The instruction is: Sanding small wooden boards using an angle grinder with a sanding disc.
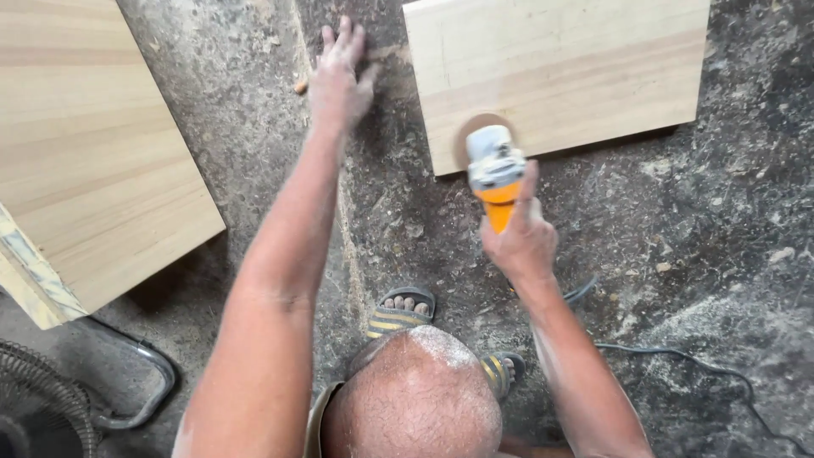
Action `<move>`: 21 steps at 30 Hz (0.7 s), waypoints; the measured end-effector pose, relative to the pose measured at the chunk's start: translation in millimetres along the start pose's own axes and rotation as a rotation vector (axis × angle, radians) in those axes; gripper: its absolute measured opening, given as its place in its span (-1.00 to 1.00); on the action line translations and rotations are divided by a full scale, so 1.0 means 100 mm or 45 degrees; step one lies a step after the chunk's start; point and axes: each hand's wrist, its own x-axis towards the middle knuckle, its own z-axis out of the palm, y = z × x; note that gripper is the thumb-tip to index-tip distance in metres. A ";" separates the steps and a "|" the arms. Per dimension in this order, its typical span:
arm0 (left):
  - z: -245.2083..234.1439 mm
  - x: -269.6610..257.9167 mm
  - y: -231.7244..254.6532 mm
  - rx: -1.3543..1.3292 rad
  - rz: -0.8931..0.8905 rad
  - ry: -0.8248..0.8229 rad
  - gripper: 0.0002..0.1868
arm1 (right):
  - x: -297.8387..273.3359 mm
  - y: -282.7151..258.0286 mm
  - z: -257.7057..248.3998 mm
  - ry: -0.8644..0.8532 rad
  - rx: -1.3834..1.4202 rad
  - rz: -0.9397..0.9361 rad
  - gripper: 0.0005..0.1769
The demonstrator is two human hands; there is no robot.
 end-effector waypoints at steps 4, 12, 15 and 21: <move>-0.24 0.08 0.00 0.274 0.024 -0.213 -0.35 | 0.06 -0.15 0.08 -0.047 -0.039 -0.184 0.25; -0.42 0.02 0.09 0.207 0.022 -0.360 -0.34 | 0.63 -0.08 -0.31 -0.052 -0.023 0.101 0.25; -0.27 0.03 0.12 0.217 0.074 -0.270 -0.09 | 0.77 0.15 -0.45 0.005 -0.051 0.029 0.22; 0.39 -0.65 1.28 0.430 0.230 -0.190 0.37 | 1.22 0.83 -1.00 0.021 -0.098 0.358 0.21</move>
